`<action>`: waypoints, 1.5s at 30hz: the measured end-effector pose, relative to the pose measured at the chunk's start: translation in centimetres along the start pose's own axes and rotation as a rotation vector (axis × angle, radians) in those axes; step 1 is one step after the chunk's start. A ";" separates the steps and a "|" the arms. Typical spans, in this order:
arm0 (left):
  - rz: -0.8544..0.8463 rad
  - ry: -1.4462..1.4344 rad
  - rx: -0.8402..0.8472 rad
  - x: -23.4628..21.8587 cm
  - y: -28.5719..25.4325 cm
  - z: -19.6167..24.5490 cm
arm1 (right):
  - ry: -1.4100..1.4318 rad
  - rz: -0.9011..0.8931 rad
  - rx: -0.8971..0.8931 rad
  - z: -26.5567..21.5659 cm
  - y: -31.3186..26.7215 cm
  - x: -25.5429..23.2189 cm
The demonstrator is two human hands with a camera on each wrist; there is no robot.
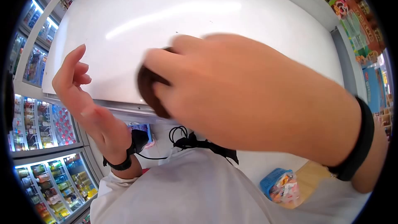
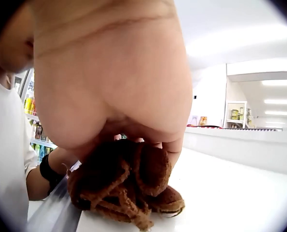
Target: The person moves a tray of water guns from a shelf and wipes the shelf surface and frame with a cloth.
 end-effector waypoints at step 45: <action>0.013 -0.068 0.050 -0.2 -0.2 -0.2 | 0.119 0.136 0.746 13.8 -13.2 -1.8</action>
Point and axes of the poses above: each hand's wrist, its own y-axis towards the middle knuckle, its own x-axis out of the palm, z = x × y, the point moved 4 cm from there along y, towards the middle knuckle, and after that the axes turned 14 degrees about x, right-handed, at the moved point
